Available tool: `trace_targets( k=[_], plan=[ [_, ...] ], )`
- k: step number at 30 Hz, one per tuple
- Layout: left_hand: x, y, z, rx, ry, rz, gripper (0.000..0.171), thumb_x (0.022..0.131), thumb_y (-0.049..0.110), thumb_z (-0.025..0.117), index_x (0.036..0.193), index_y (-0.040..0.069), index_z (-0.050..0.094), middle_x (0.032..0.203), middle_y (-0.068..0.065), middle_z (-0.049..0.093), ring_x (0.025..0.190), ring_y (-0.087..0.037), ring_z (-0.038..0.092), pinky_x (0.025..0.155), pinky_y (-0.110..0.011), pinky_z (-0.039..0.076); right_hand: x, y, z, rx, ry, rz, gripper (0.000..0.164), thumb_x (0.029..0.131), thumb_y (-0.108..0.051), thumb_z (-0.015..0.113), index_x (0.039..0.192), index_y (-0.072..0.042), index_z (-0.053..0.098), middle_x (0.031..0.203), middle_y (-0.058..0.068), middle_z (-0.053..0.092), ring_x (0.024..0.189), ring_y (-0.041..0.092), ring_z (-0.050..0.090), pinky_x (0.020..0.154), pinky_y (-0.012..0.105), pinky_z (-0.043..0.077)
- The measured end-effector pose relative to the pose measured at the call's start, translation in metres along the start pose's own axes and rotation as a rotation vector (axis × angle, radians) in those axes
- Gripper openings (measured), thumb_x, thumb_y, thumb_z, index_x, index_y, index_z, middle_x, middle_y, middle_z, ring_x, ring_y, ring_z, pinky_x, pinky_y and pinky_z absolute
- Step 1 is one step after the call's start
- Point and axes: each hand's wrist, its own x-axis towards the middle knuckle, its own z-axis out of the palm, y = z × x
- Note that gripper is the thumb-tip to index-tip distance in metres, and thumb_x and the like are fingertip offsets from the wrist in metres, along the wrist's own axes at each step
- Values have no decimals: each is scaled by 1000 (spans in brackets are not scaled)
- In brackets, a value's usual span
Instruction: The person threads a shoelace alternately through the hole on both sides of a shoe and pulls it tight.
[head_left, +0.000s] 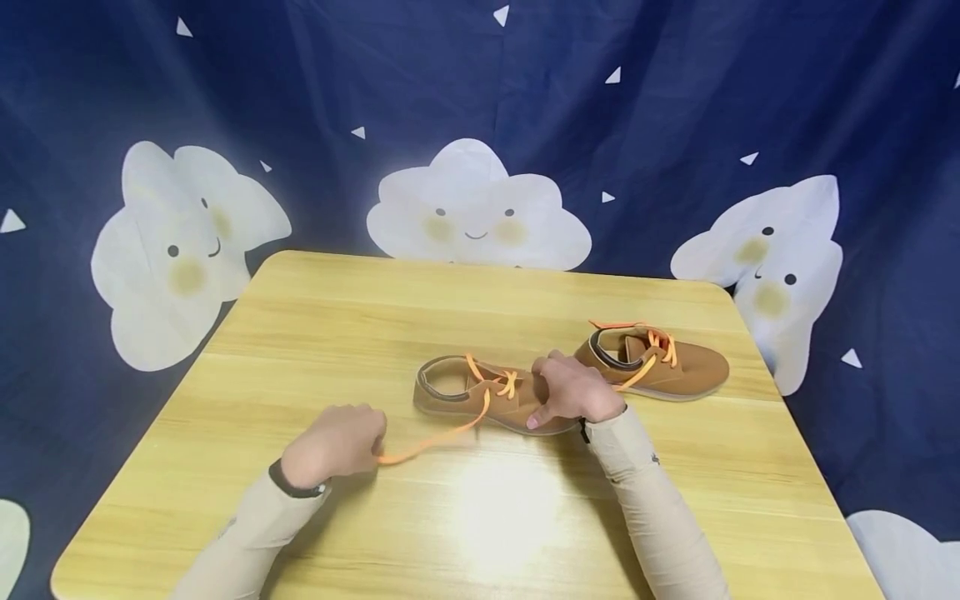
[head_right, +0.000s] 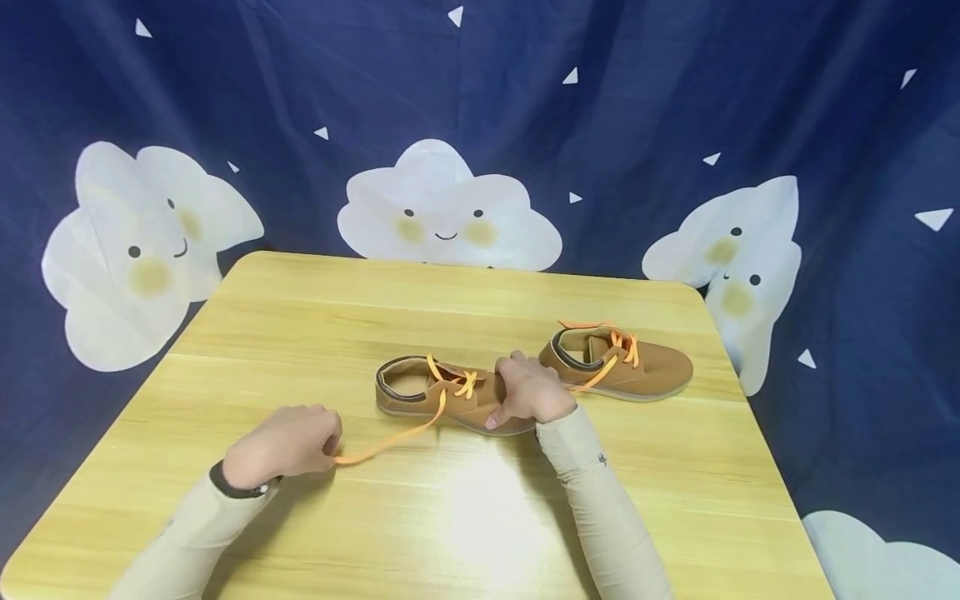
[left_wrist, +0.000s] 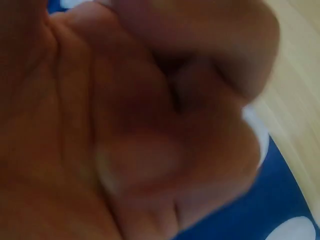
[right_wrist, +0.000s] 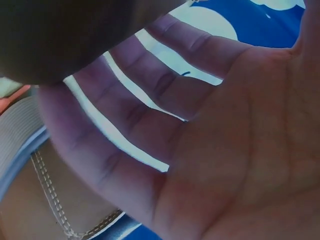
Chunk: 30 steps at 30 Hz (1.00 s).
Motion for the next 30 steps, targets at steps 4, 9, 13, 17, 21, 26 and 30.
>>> trace_targets(
  k=[4, 9, 13, 17, 21, 26, 30],
  plan=[
    [15, 2, 6, -14, 47, 75, 15, 89, 16, 77, 83, 6, 68, 65, 5, 52, 55, -9, 43, 52, -24, 38, -2, 3, -8, 71, -23, -101, 84, 78, -39, 90, 145, -2, 54, 138, 18, 58, 124, 36, 59, 100, 57, 51],
    [46, 22, 20, -292, 122, 318, 34, 100, 34, 67, 112, 3, 75, 56, 14, 43, 45, 0, 31, 45, -18, 31, 0, -3, -30, 215, 56, -371, 39, 102, -19, 66, 134, 2, 64, 127, 18, 69, 111, 30, 67, 94, 44, 56],
    [66, 39, 37, -518, 145, 363, 35, 103, 37, 62, 119, 9, 75, 52, 14, 38, 43, 2, 29, 45, -17, 27, 10, -22, -43, 219, 37, -544, 22, 106, -9, 55, 115, -3, 74, 101, 11, 76, 86, 21, 70, 81, 33, 57],
    [76, 51, 49, -732, 95, 325, 36, 103, 36, 62, 124, 8, 73, 52, 5, 46, 44, -3, 37, 44, -18, 29, 20, -38, -43, 88, -68, -600, 24, 103, 1, 52, 102, -3, 75, 87, 6, 70, 77, 13, 61, 77, 26, 52],
    [81, 57, 53, -913, 69, 306, 35, 104, 33, 62, 116, 2, 72, 61, -3, 56, 52, -7, 46, 50, -19, 38, 23, -50, -39, -67, -154, -514, 29, 104, 1, 48, 85, -6, 69, 76, -2, 57, 69, 9, 50, 67, 23, 45],
    [81, 58, 53, -1022, 64, 293, 33, 105, 27, 60, 110, -4, 71, 57, 5, 45, 52, -8, 38, 52, -18, 37, 27, -59, -42, -100, -237, -422, 31, 106, -4, 45, 80, -8, 60, 75, -5, 50, 66, 10, 46, 63, 22, 39],
    [80, 56, 51, -1020, 65, 293, 32, 105, 23, 60, 108, -6, 71, 55, 10, 38, 51, -7, 32, 49, -18, 30, 33, -59, -48, -17, -309, -460, 30, 104, 3, 40, 78, -4, 54, 70, -4, 46, 60, 8, 45, 60, 18, 37]
  ],
)
